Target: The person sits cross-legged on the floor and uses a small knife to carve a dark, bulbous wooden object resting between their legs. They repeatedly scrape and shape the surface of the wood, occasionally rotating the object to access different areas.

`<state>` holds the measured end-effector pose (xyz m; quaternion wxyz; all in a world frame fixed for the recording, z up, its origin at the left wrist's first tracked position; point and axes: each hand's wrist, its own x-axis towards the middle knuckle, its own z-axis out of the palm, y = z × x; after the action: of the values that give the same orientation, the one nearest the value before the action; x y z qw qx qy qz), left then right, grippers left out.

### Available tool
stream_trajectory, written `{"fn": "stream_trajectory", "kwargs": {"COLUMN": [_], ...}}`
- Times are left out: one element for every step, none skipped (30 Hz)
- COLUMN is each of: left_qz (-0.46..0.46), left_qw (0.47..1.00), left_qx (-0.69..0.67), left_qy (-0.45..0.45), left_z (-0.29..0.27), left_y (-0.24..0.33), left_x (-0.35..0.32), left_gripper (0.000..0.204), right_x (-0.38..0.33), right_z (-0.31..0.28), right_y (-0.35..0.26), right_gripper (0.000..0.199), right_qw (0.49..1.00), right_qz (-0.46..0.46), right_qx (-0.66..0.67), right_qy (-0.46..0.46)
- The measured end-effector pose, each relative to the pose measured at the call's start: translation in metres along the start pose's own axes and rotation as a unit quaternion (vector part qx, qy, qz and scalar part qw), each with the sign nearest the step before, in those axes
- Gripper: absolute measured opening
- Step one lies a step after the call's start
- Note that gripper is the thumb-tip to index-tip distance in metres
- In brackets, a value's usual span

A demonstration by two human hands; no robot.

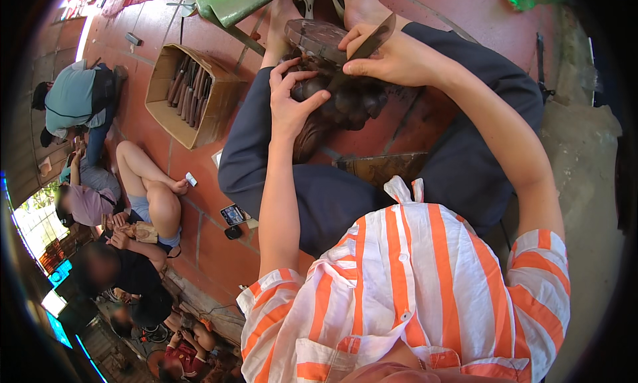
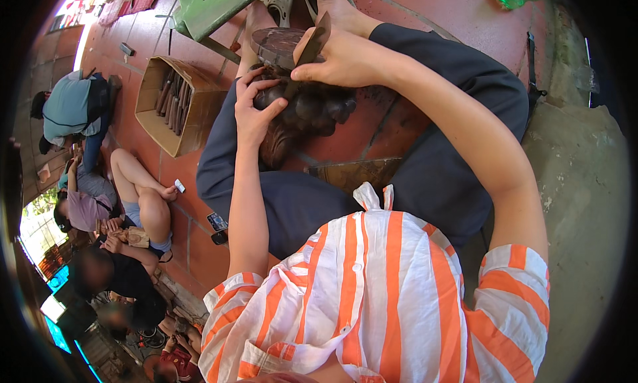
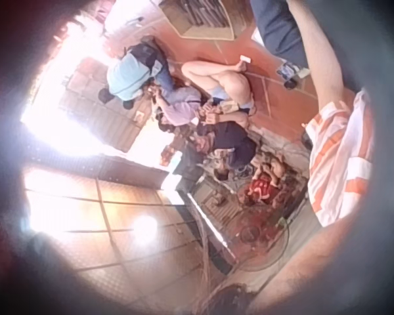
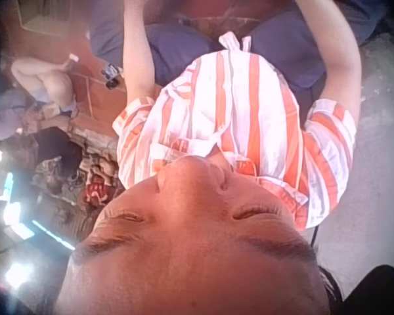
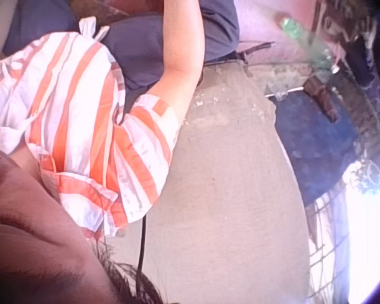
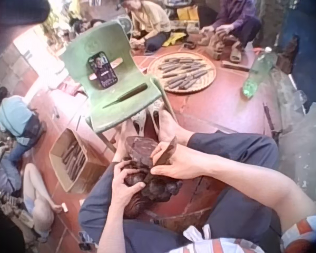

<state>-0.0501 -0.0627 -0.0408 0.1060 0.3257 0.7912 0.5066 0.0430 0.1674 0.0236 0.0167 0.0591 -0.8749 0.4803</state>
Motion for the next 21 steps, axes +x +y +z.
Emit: {"fn": "stream_trajectory", "kwargs": {"left_qz": [0.002, 0.004, 0.008, 0.003, -0.002, -0.008, -0.012, -0.017, -0.022, -0.020, -0.018, -0.016, -0.010, -0.004, 0.002, 0.007, 0.011, 0.015, 0.018, 0.006, -0.006], "left_qw": [1.000, 1.000, 1.000, 1.000, 0.999, 0.999, 0.998, 0.997, 0.996, 0.998, 0.999, 1.000, 0.999, 1.000, 1.000, 1.000, 1.000, 0.999, 0.997, 0.997, 0.997], "left_qx": [-0.007, -0.013, 0.003, 0.015, 0.028, 0.040, 0.050, 0.060, 0.069, 0.043, 0.016, -0.011, -0.038, -0.027, -0.016, -0.005, 0.017, 0.039, 0.061, 0.061, 0.061], "left_qy": [-0.008, -0.016, 0.000, 0.010, 0.019, 0.030, 0.037, 0.044, 0.051, 0.037, 0.022, 0.007, -0.018, -0.013, -0.008, -0.002, 0.010, 0.022, 0.034, 0.042, 0.049], "left_z": [-0.002, -0.003, 0.001, 0.004, 0.006, 0.008, 0.011, 0.014, 0.016, 0.014, 0.008, 0.002, -0.005, -0.003, -0.002, -0.001, 0.001, 0.004, 0.007, 0.010, 0.015], "left_y": [0.003, 0.004, 0.005, 0.006, 0.007, 0.007, 0.008, 0.009, 0.008, 0.006, 0.002, 0.003, 0.003, 0.004, 0.006, 0.007, 0.005, 0.005, 0.005, 0.005, 0.009], "left_x": [0.000, 0.000, -0.001, 0.000, 0.001, 0.002, 0.002, 0.004, 0.004, 0.003, 0.001, 0.001, 0.002, 0.002, 0.002, 0.002, 0.002, 0.003, 0.003, 0.002, 0.003], "left_gripper": [0.037, 0.037, 0.035, 0.035, 0.035, 0.035, 0.035, 0.036, 0.037, 0.036, 0.035, 0.035, 0.035, 0.035, 0.035, 0.035, 0.035, 0.036, 0.037, 0.036, 0.035], "right_x": [0.000, 0.001, 0.002, 0.004, 0.003, 0.004, 0.005, 0.006, 0.011, 0.012, 0.012, 0.012, 0.013, 0.013, 0.014, 0.014, 0.014, 0.014, 0.013, 0.013, 0.013], "right_z": [0.001, -0.001, -0.003, -0.004, -0.002, -0.003, -0.005, -0.007, -0.010, -0.011, -0.011, -0.011, -0.008, -0.009, -0.008, -0.008, -0.009, -0.011, -0.012, -0.011, -0.009], "right_y": [-0.003, -0.003, -0.004, -0.004, 0.007, 0.007, 0.006, 0.004, -0.009, -0.014, -0.017, -0.018, -0.014, -0.015, -0.017, -0.018, -0.015, -0.011, -0.008, -0.007, -0.007], "right_gripper": [0.023, 0.023, 0.024, 0.024, 0.027, 0.028, 0.028, 0.029, 0.029, 0.029, 0.029, 0.029, 0.029, 0.029, 0.028, 0.028, 0.028, 0.028, 0.027, 0.027, 0.027], "right_qw": [1.000, 0.999, 0.999, 0.998, 1.000, 0.999, 0.999, 0.998, 0.993, 0.993, 0.993, 0.992, 0.994, 0.993, 0.993, 0.992, 0.992, 0.992, 0.992, 0.993, 0.994], "right_qz": [0.007, 0.024, 0.039, 0.055, 0.025, 0.024, 0.022, 0.021, 0.088, 0.092, 0.096, 0.101, 0.080, 0.085, 0.088, 0.092, 0.093, 0.094, 0.096, 0.088, 0.080], "right_qx": [0.006, 0.004, 0.001, -0.001, -0.014, -0.031, -0.048, -0.065, -0.052, -0.049, -0.046, -0.043, 0.003, -0.001, -0.005, -0.008, -0.025, -0.043, -0.060, -0.056, -0.051], "right_qy": [-0.014, -0.022, -0.030, -0.039, 0.000, -0.001, -0.003, -0.005, -0.056, -0.058, -0.059, -0.060, -0.072, -0.076, -0.081, -0.086, -0.078, -0.069, -0.060, -0.058, -0.054]}}
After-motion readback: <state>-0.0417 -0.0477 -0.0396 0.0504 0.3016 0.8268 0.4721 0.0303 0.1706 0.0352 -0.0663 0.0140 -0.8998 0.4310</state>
